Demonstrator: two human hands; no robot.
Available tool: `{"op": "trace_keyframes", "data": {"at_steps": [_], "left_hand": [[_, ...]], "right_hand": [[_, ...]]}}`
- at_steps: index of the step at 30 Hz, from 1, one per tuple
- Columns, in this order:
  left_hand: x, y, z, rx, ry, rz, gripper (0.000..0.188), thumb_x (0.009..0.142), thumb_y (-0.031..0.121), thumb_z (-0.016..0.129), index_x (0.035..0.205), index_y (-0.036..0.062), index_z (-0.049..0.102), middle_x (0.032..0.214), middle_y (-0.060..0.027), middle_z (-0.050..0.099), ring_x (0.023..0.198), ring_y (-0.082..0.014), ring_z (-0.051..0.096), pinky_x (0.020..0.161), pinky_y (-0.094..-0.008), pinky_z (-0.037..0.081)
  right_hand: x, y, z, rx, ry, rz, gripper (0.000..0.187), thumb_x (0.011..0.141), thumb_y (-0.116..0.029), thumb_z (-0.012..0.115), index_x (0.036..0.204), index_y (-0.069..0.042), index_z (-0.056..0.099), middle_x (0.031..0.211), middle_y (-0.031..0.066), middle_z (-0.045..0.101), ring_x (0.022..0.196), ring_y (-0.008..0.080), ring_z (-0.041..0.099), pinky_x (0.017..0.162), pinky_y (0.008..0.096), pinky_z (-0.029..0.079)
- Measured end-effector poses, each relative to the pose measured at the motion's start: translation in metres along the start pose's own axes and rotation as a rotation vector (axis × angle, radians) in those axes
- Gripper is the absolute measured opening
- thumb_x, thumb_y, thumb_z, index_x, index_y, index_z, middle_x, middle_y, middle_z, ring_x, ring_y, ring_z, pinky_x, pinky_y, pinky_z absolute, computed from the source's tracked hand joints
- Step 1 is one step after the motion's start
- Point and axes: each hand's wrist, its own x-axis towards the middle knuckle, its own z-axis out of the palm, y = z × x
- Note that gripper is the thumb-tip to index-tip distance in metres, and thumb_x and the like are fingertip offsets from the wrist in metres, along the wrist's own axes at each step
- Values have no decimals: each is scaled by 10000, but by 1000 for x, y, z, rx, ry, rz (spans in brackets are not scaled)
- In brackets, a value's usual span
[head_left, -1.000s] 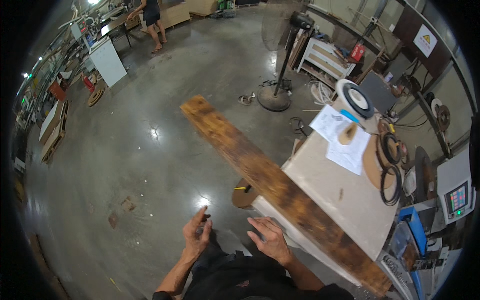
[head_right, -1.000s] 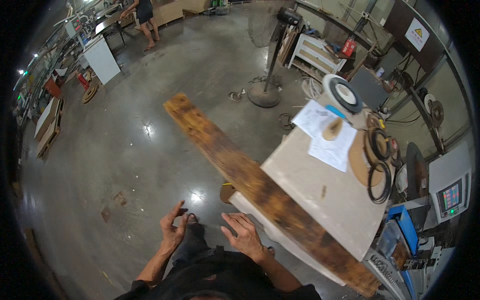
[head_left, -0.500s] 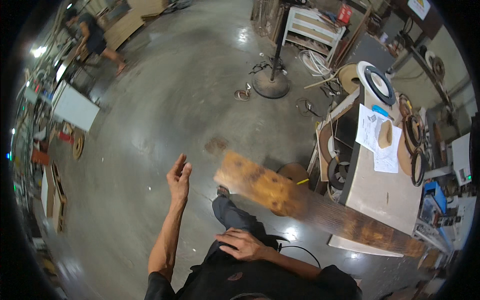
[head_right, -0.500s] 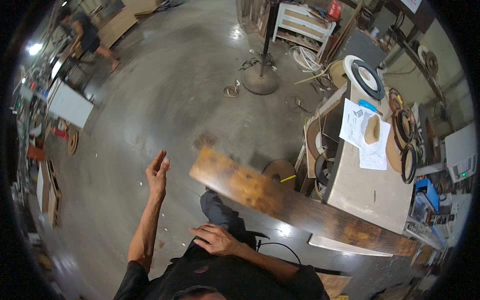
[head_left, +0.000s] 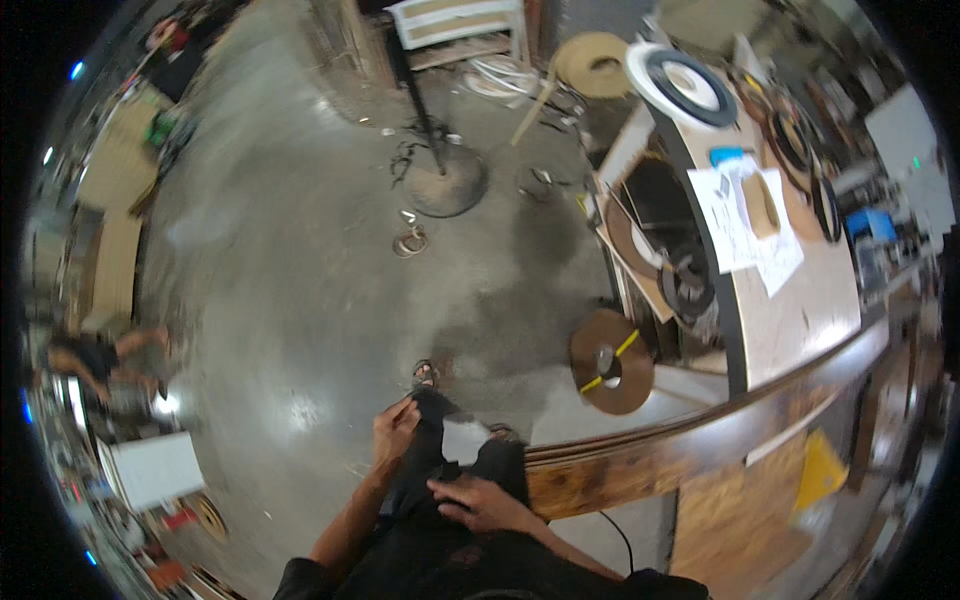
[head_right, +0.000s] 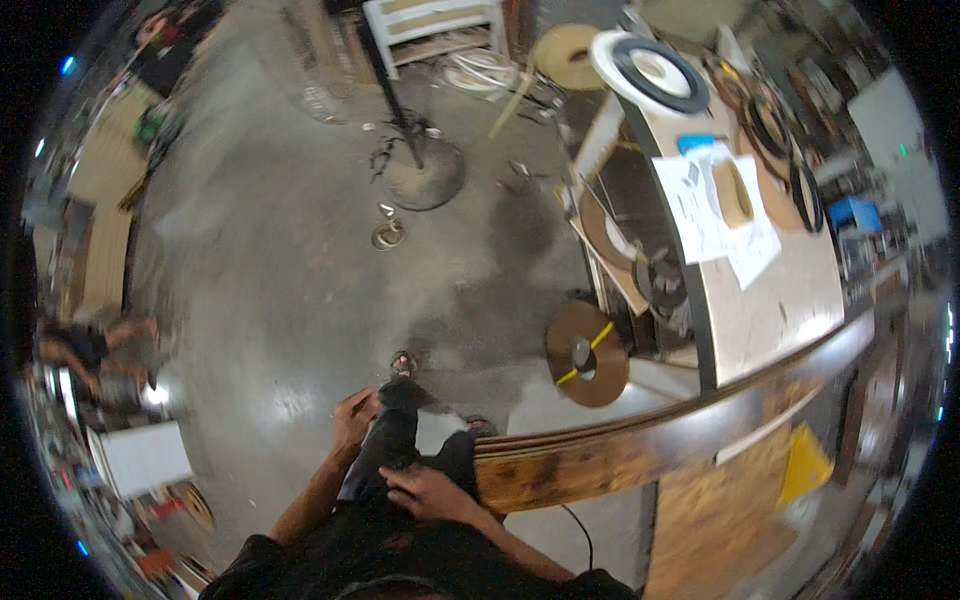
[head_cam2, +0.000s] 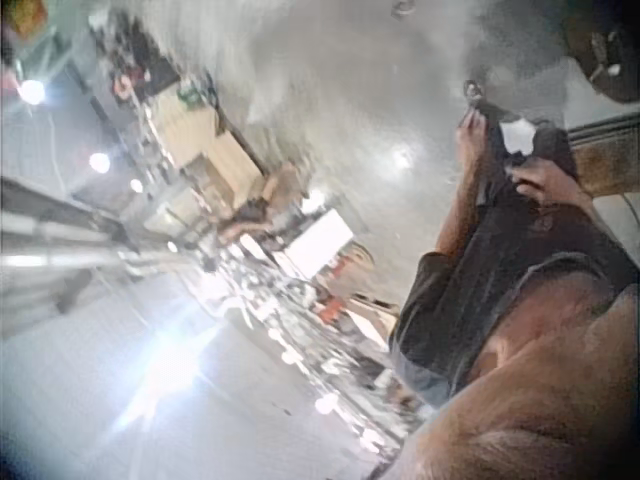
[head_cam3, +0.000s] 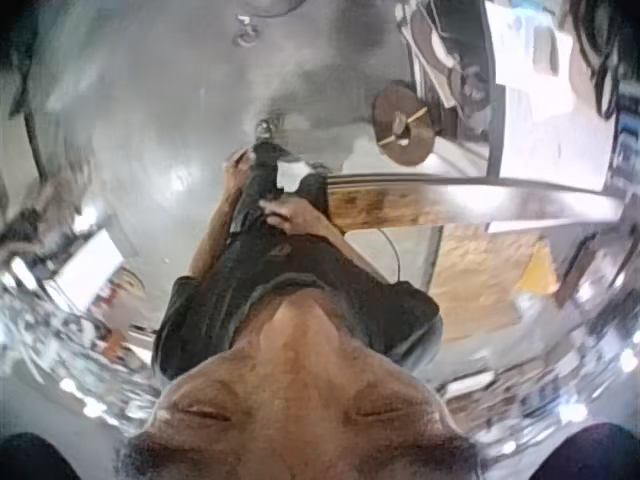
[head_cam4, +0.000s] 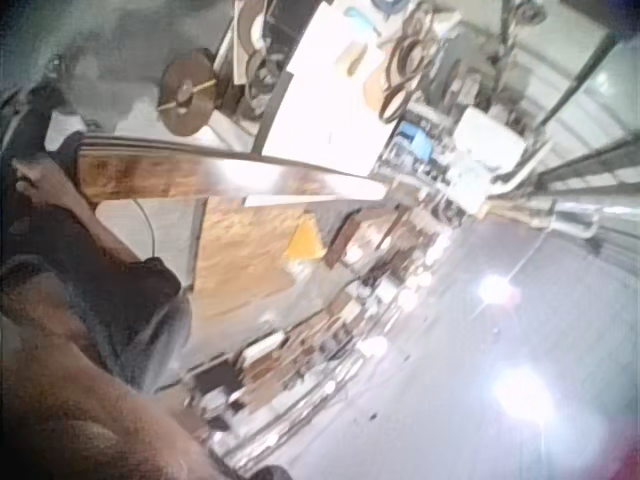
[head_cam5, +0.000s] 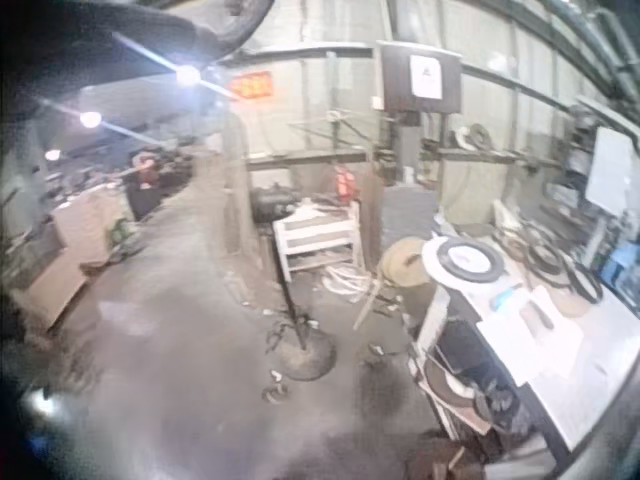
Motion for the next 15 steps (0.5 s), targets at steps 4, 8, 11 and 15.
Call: {"op": "trace_keyframes", "data": {"at_steps": [4, 8, 11, 15], "left_hand": [[138, 11, 5, 156, -278, 213, 370, 931, 83, 688, 1275, -43, 642, 1134, -139, 746, 980, -150, 688, 874, -272, 532], [240, 110, 57, 211, -382, 260, 323, 935, 79, 674, 1239, -31, 665, 1025, -100, 746, 946, -140, 677, 831, -270, 532], [324, 157, 123, 119, -508, 234, 289, 943, 53, 639, 1217, -30, 678, 938, -64, 723, 891, -127, 654, 797, -272, 530], [397, 230, 220, -79, -559, 144, 299, 962, 31, 620, 1254, -16, 665, 939, -46, 688, 846, -130, 637, 780, -273, 523]], "right_hand": [[71, -25, -39, -154, 374, 224, 513, 980, -195, 643, 1458, -81, 495, 1173, 152, 694, 1106, 341, 617, 935, 443, 517], [100, -26, -67, -58, 617, 441, 486, 979, -205, 640, 1420, -40, 520, 1169, 236, 667, 1112, 434, 598, 918, 486, 510], [127, -14, -91, -26, 655, 519, 493, 983, -220, 638, 1425, -40, 517, 1159, 238, 670, 1096, 439, 604, 914, 488, 510], [185, 14, -169, -94, 688, 373, 505, 984, -232, 635, 1429, -29, 509, 1157, 251, 664, 1067, 447, 610, 906, 485, 511]]}}
